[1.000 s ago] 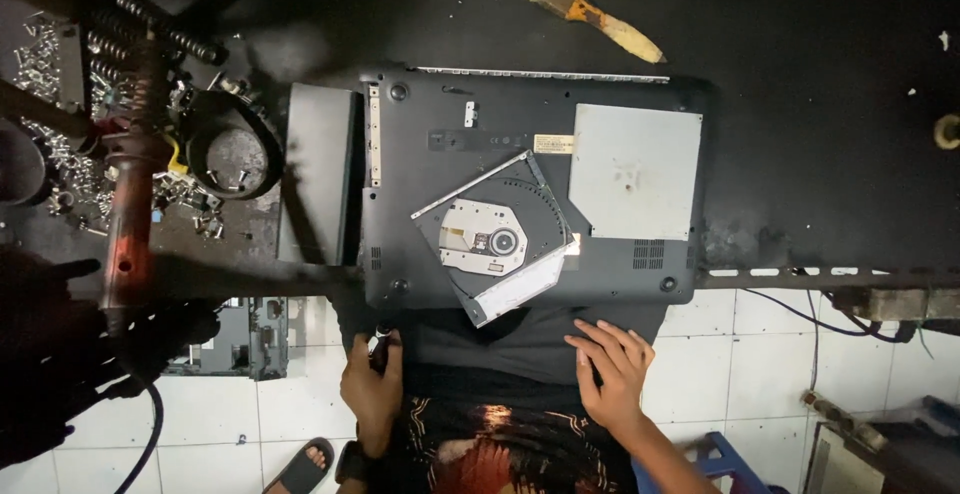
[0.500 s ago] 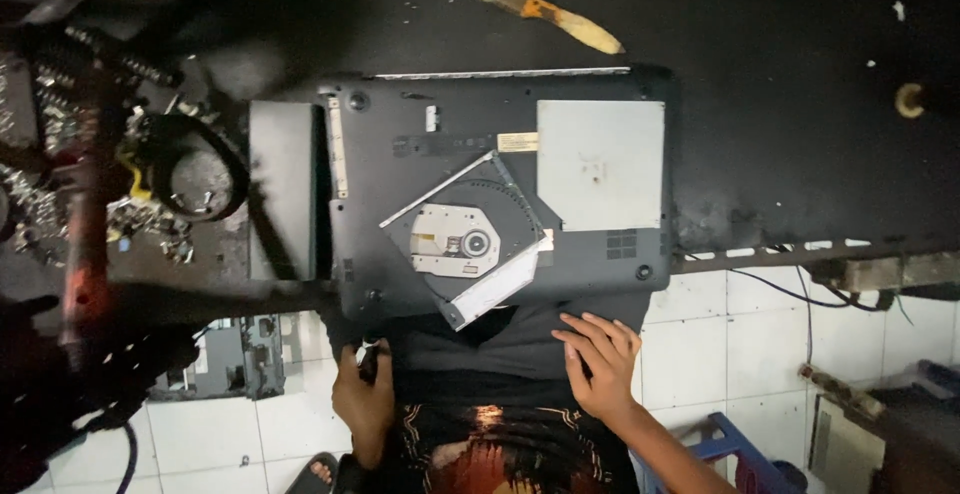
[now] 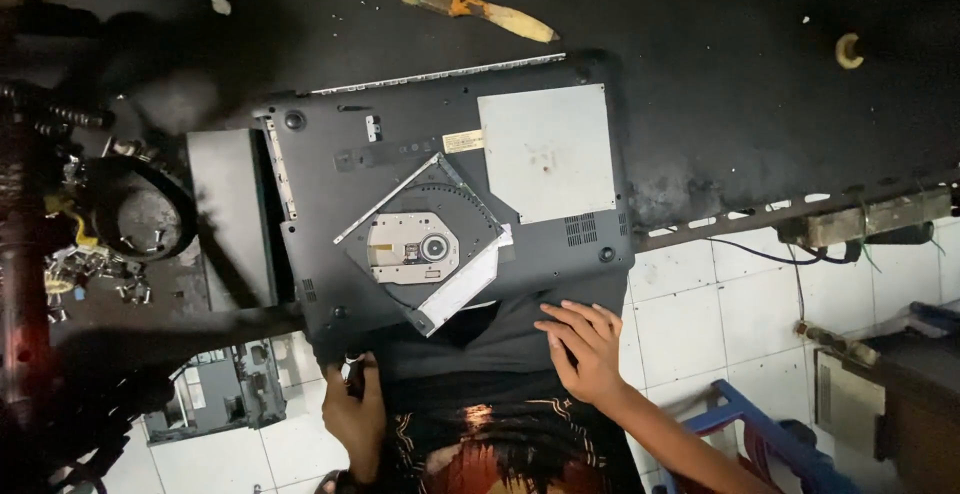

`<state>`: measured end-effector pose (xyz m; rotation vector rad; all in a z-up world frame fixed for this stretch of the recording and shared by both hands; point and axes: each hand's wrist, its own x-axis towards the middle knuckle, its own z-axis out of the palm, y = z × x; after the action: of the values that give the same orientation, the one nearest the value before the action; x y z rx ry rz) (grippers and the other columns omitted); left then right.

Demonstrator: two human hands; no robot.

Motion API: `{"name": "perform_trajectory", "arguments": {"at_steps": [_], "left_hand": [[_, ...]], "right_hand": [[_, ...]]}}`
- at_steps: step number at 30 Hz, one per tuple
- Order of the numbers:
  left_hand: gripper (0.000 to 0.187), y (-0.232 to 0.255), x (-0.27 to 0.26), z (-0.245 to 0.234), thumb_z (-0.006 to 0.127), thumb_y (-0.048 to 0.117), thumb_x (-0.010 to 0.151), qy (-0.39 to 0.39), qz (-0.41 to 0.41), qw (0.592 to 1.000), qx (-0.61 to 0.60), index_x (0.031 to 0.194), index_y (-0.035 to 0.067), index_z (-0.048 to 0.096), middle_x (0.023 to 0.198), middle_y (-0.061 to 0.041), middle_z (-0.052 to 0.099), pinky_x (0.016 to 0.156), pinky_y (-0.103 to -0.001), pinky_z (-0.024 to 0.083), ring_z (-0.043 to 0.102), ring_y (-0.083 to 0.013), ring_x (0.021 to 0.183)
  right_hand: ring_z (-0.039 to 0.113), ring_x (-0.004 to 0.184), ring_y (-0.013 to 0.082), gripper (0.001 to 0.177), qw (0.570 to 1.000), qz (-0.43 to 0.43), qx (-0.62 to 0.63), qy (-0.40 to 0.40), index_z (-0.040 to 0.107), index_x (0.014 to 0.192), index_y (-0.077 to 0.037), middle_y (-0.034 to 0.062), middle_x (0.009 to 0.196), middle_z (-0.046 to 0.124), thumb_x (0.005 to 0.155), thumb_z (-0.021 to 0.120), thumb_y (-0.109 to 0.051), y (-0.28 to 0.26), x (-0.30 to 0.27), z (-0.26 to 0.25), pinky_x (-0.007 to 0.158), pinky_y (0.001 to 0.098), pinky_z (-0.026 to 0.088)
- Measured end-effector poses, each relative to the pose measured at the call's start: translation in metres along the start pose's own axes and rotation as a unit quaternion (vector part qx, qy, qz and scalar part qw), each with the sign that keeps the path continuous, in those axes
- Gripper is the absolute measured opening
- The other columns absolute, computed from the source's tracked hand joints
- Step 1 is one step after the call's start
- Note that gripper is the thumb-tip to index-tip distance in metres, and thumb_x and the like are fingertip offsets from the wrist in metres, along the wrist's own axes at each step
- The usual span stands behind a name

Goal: The person uses a screwdriver to remove screws from a metal casing, then places the casing on a workbench. They proceed to unscrew a hard drive from a mounting bracket, remove the drive, and place it on the workbench. The person then uses the screwdriver to remove additional screws from the mounting bracket.

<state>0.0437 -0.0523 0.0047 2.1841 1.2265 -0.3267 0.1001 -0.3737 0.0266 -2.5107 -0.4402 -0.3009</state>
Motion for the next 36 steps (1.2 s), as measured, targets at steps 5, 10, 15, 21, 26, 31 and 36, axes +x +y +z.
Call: {"name": "perform_trajectory", "arguments": {"at_steps": [5,10,15,21,26,31,36], "left_hand": [[0.051,-0.001,0.0,-0.003,0.061,0.051,0.09,0.007,-0.005,1.0,-0.019,0.135,0.025,0.064,0.102,-0.014,0.078,0.089,-0.05,0.051,0.07,-0.0402,0.099],[0.04,-0.045,0.015,0.015,0.065,0.049,0.092,0.047,0.09,0.995,-0.022,0.113,0.014,0.065,0.097,-0.016,0.076,0.08,-0.05,0.051,0.07,-0.0413,0.094],[0.035,-0.031,0.012,-0.01,0.061,0.048,0.094,0.022,0.082,0.996,-0.037,0.104,0.014,0.062,0.094,-0.012,0.075,0.077,-0.046,0.05,0.07,-0.0362,0.091],[0.037,-0.032,0.014,-0.018,0.058,0.052,0.094,-0.002,0.051,0.998,-0.028,0.102,0.016,0.061,0.093,-0.012,0.076,0.075,-0.049,0.049,0.068,-0.0391,0.091],[0.034,-0.04,0.016,-0.012,0.06,0.048,0.095,0.014,0.077,0.997,-0.027,0.104,0.015,0.061,0.092,-0.014,0.075,0.071,-0.051,0.049,0.068,-0.0391,0.085],[0.048,-0.042,0.019,-0.006,0.06,0.053,0.093,0.013,0.05,0.998,-0.025,0.12,0.013,0.064,0.101,-0.02,0.075,0.078,-0.055,0.049,0.067,-0.0481,0.094],[0.041,-0.033,0.012,-0.015,0.06,0.049,0.096,0.019,0.08,0.996,-0.041,0.109,0.01,0.063,0.094,-0.015,0.075,0.074,-0.05,0.05,0.069,-0.0394,0.089]], "right_hand": [[0.059,0.125,0.0166,0.025,1.0,-0.004,0.005,-0.008,0.078,0.107,-0.025,-0.0071,0.124,0.073,0.1,0.055,-0.02,-0.004,0.0,-0.001,0.11,0.0384,0.029],[0.059,0.125,0.0177,0.026,1.0,0.015,-0.009,-0.016,0.078,0.106,-0.025,-0.0059,0.121,0.073,0.104,0.052,-0.024,-0.017,0.001,0.003,0.113,0.0378,0.029],[0.059,0.124,0.0177,0.026,0.999,-0.003,-0.03,-0.014,0.079,0.105,-0.023,-0.005,0.12,0.074,0.104,0.053,-0.024,-0.026,-0.003,0.011,0.113,0.0375,0.03],[0.057,0.125,0.0166,0.026,0.999,-0.006,-0.046,-0.013,0.078,0.105,-0.024,-0.0063,0.121,0.073,0.105,0.053,-0.022,-0.033,-0.006,0.015,0.114,0.0361,0.027],[0.058,0.125,0.0181,0.025,0.999,-0.001,-0.044,-0.026,0.079,0.105,-0.023,-0.0046,0.121,0.073,0.104,0.054,-0.021,-0.031,-0.008,0.016,0.115,0.0374,0.028],[0.057,0.124,0.0178,0.025,0.999,-0.008,-0.036,-0.013,0.078,0.106,-0.022,-0.0051,0.123,0.073,0.105,0.053,-0.02,-0.029,-0.009,0.018,0.113,0.0362,0.027],[0.057,0.124,0.0173,0.025,0.999,-0.008,-0.035,-0.011,0.078,0.106,-0.022,-0.0053,0.122,0.073,0.103,0.054,-0.018,-0.031,-0.009,0.017,0.112,0.0355,0.027]]}}
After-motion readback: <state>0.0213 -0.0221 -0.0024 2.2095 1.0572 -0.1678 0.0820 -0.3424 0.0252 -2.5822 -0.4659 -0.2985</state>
